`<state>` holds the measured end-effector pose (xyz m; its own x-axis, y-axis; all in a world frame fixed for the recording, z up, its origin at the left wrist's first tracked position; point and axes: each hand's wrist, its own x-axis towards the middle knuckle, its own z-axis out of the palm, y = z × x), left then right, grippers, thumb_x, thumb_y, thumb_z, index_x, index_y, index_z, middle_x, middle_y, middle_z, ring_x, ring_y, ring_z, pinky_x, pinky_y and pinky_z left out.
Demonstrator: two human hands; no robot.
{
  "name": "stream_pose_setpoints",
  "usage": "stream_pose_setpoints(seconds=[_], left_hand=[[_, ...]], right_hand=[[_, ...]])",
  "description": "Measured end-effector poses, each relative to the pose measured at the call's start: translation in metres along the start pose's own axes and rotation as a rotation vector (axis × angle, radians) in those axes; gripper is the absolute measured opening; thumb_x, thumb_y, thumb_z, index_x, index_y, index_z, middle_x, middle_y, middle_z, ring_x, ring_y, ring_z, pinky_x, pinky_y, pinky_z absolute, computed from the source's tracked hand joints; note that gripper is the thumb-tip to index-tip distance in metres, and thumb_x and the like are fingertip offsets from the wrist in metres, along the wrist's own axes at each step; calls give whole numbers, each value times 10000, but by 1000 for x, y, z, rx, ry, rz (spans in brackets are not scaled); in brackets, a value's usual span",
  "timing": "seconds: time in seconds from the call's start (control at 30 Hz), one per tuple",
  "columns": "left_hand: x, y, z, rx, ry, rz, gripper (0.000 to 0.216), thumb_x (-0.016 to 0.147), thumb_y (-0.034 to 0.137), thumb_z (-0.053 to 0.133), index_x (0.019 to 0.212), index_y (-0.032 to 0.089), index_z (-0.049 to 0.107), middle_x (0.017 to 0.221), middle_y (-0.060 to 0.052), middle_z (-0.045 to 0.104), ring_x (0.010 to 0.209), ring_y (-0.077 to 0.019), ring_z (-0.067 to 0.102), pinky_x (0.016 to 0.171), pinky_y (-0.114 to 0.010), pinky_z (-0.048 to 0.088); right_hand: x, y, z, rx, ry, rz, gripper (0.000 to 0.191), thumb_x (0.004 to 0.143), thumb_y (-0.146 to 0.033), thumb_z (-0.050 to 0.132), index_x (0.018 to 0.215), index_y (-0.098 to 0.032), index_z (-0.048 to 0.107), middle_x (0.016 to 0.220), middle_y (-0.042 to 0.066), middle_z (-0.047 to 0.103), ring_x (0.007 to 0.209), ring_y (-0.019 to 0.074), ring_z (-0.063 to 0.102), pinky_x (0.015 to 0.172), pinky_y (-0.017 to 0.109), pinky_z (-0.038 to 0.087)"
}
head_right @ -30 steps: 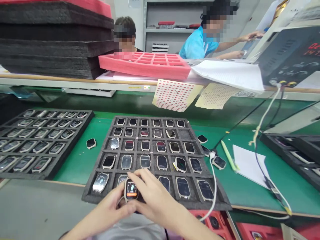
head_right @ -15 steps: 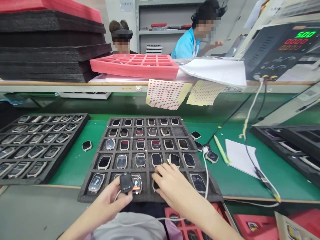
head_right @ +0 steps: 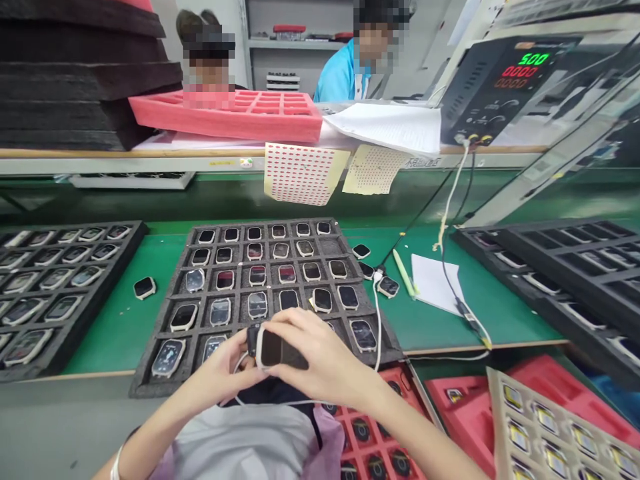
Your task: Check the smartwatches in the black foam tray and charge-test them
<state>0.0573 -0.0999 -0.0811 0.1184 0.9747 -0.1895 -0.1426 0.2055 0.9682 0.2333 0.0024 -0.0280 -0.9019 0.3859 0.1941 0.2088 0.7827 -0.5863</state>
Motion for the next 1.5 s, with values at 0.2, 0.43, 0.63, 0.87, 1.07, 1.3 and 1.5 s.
stream_pose_setpoints(seconds=[0.2,0.43,0.63,0.87,1.07,1.3,1.5], left_hand=[[2,-9,1,15,38,98,469,791,237,651,1233,186,502,1067,-56,605,783,-137,538,697,-246,441],[5,-11,6,-40,138,103,316,855,278,574,1138,136,570,1097,-106,647,985,-227,582,877,-344,439],[1,-13,5,-97,150,133,331,853,280,580,1146,126,571,1077,-112,655,972,-223,588,890,-346,434],[-4,-7,5,-89,134,126,259,859,291,574,1061,131,604,965,-71,662,900,-187,574,831,-288,429],[-4,-8,4,-68,127,114,196,855,284,578,981,137,610,861,-29,638,803,-154,548,743,-245,421],[-4,-5,3,-44,125,87,237,852,317,567,995,133,611,876,-39,636,843,-182,546,770,-277,421],[-4,-6,3,17,120,82,284,843,375,567,981,130,610,890,-56,647,885,-219,566,799,-305,430]], right_hand=[[11,-1,15,-123,-98,-52,410,855,-146,571,1254,-183,489,1180,103,541,1086,241,483,931,410,427],[12,-2,24,-37,-69,-1,382,874,-154,545,1249,-201,493,1167,100,538,1069,233,518,924,397,461],[10,-4,37,114,11,39,425,845,-115,557,1256,-190,477,1174,92,515,1065,204,527,915,341,476],[10,-1,36,232,9,32,395,845,-156,595,1229,-199,509,1112,74,522,1013,181,540,887,308,475],[9,1,35,250,17,32,432,824,-145,616,1240,-185,508,1078,79,521,1001,187,532,876,319,468],[11,0,33,252,6,34,378,840,-189,607,1211,-198,534,1053,80,535,987,201,545,866,348,477],[9,1,36,251,34,23,400,837,-192,621,1226,-203,527,1040,78,547,959,196,554,839,337,486]])
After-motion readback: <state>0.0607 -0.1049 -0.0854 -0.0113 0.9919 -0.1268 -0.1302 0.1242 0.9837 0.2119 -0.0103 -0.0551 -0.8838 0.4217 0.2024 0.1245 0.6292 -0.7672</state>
